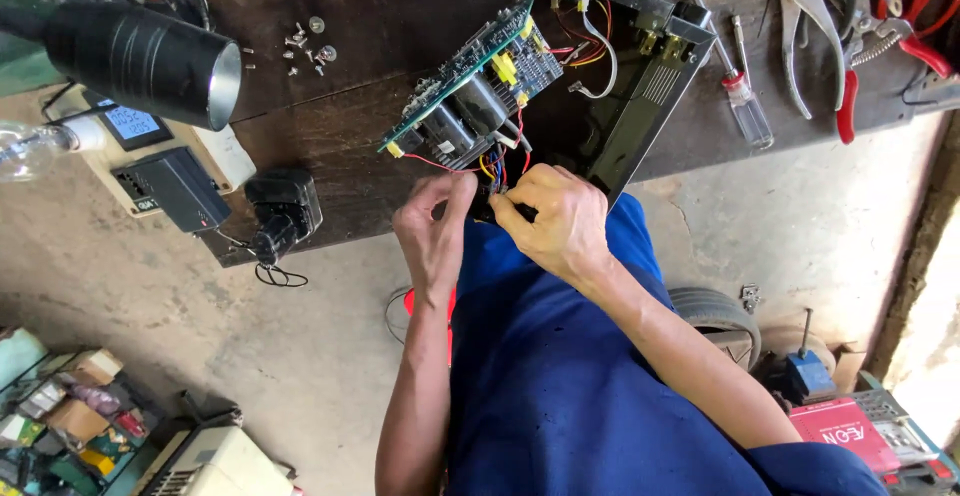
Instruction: Disconnecting internal wire connectors from a circuit board inside an electronic device housing.
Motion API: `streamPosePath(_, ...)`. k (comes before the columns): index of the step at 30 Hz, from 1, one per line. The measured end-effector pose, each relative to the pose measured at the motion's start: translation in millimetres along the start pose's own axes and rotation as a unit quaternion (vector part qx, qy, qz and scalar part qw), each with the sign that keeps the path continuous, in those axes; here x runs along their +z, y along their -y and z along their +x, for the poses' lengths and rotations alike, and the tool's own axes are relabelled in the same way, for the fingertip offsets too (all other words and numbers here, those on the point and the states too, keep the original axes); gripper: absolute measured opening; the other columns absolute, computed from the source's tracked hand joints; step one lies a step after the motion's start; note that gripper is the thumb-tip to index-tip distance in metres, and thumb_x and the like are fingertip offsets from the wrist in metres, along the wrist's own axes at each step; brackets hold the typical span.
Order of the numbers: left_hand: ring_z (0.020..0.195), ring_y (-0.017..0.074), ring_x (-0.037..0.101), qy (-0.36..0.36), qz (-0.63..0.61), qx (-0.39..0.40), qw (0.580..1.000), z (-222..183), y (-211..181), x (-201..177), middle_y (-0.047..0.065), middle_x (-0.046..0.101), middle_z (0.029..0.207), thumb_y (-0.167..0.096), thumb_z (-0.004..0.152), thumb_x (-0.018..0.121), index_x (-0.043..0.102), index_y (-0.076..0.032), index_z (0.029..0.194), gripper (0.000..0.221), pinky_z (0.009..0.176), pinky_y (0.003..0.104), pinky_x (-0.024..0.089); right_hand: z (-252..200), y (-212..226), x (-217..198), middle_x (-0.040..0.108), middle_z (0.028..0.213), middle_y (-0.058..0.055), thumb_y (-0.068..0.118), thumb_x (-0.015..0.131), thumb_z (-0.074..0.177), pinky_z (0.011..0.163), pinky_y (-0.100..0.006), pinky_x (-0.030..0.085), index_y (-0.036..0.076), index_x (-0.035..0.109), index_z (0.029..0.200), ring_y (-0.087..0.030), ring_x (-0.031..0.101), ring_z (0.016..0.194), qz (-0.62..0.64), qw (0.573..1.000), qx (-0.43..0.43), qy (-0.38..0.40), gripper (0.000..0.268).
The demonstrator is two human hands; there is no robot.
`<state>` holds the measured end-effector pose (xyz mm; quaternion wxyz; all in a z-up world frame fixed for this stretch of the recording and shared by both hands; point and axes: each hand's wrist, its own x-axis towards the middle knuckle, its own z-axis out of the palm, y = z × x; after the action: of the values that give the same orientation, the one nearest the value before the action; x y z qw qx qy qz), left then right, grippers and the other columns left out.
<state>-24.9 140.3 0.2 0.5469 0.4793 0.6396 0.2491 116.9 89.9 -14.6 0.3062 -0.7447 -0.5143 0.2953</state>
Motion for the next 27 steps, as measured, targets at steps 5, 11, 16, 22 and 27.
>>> streamPosePath(5,0.087,0.0157,0.074,-0.077,0.102,0.016,0.992,-0.1,-4.5,12.7,0.005,0.078,0.085,-0.036,0.092,0.080,0.082,-0.014,0.088,0.023,0.085,0.036,0.056,-8.5,-13.7,20.2,0.065,0.073,0.001,0.021,0.080,0.087,0.062,-0.023,0.052,0.013,0.075,0.073,-0.017,0.066,0.065,-0.048,0.994,-0.088,-0.048,0.017)
streamPosePath(11,0.085,0.0178,0.072,-0.120,0.057,-0.025,0.991,-5.7,-19.4,27.3,0.010,0.077,0.082,-0.023,0.087,0.080,0.083,-0.009,0.094,0.015,0.086,0.039,0.056,-1.9,-2.1,7.2,0.059,0.075,-0.008,0.000,0.070,0.086,0.064,-0.029,0.058,0.002,0.070,0.074,-0.024,0.063,0.066,-0.045,0.980,-0.182,-0.068,0.012)
streamPosePath(16,0.080,0.0172,0.071,-0.116,0.029,-0.097,0.988,4.8,-28.2,22.9,0.008,0.075,0.076,-0.025,0.083,0.079,0.081,-0.010,0.090,0.017,0.083,0.037,0.055,3.3,-4.3,3.3,0.058,0.076,-0.007,0.000,0.070,0.091,0.063,-0.030,0.059,0.001,0.069,0.076,-0.023,0.064,0.067,0.075,0.988,-0.130,-0.024,0.015)
streamPosePath(22,0.071,0.0135,0.072,-0.094,0.087,-0.009,0.992,7.9,-27.2,17.0,0.013,0.077,0.075,-0.015,0.087,0.078,0.080,-0.006,0.093,0.012,0.068,0.034,0.060,7.5,-6.6,2.5,0.059,0.076,-0.007,0.003,0.073,0.088,0.060,-0.030,0.056,0.004,0.066,0.074,-0.024,0.064,0.067,0.116,0.983,-0.137,-0.028,0.016)
streamPosePath(27,0.082,0.0191,0.074,-0.070,0.007,0.031,0.997,2.6,-11.6,7.8,0.016,0.076,0.087,-0.012,0.094,0.068,0.069,-0.002,0.096,0.010,0.071,0.031,0.063,6.3,-11.8,8.3,0.061,0.074,-0.006,0.005,0.075,0.088,0.059,-0.030,0.056,0.005,0.065,0.071,-0.024,0.065,0.065,0.122,0.985,-0.120,-0.033,0.019)
